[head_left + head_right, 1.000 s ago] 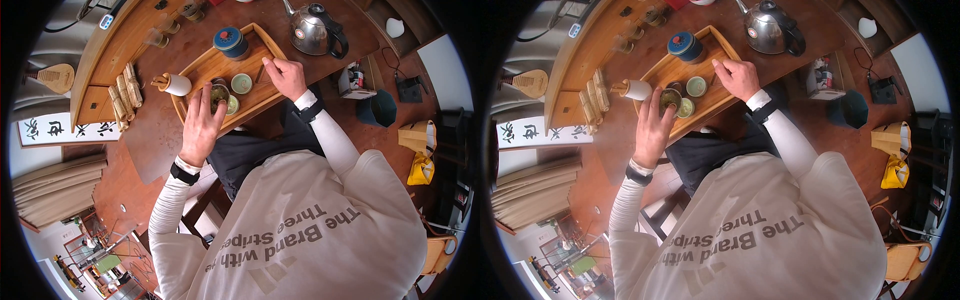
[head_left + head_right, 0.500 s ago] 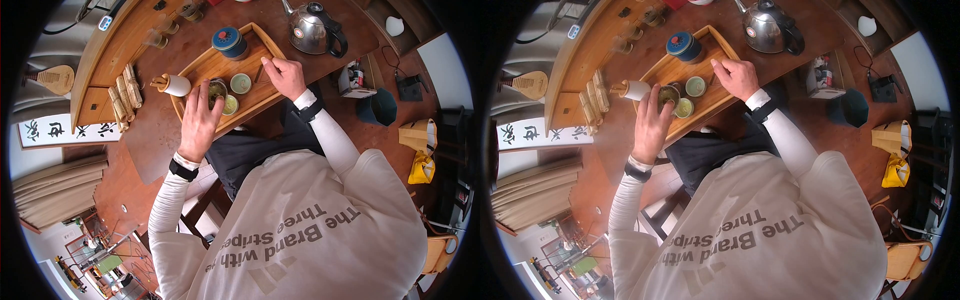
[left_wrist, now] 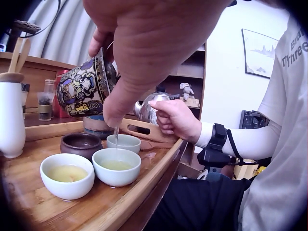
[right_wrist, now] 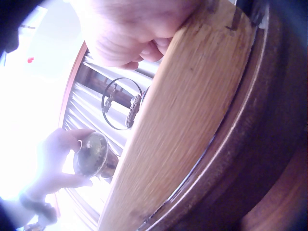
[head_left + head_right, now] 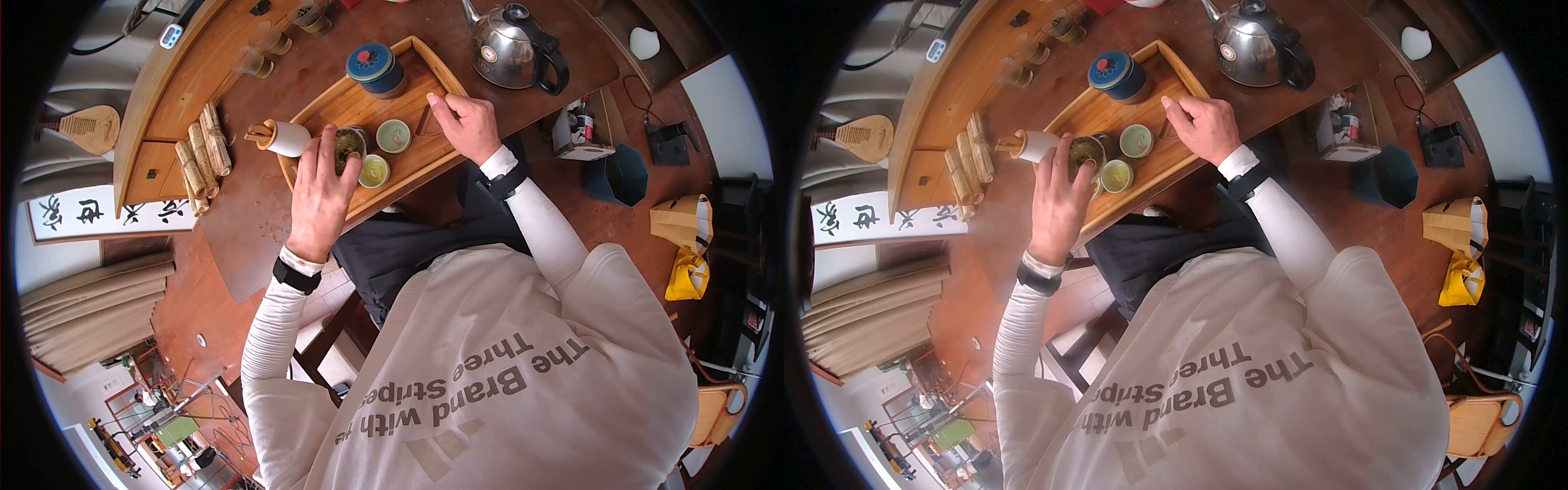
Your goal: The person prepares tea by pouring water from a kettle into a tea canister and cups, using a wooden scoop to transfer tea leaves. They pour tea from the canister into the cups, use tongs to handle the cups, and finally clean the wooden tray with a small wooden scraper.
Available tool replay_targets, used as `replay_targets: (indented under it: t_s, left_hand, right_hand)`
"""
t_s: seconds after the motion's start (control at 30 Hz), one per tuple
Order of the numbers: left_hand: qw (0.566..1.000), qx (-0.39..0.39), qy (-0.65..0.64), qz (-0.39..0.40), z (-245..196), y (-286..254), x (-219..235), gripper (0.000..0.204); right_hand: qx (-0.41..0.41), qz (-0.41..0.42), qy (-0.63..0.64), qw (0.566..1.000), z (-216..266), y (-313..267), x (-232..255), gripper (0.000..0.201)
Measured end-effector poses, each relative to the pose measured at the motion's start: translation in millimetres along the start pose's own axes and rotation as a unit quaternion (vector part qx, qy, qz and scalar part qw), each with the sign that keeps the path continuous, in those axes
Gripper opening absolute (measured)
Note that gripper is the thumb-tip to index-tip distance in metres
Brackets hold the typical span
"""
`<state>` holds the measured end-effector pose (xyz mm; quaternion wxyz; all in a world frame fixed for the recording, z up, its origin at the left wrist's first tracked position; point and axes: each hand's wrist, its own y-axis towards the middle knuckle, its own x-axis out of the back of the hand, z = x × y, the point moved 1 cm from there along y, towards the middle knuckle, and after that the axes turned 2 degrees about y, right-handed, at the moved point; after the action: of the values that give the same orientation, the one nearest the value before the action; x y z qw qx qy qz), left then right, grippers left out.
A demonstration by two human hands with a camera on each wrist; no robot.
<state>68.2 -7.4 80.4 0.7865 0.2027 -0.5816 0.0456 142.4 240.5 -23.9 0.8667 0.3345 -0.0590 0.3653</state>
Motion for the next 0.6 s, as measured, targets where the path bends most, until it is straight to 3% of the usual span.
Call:
replay_targets:
  t_s: [0.6]
  left_hand:
    - [1.0, 0.0, -0.003, -0.007, -5.1, 0.7, -0.2, 0.033]
  right_hand:
    - [0.003, 0.0, -0.005, 1.0, -1.1, 0.1, -0.2, 0.041]
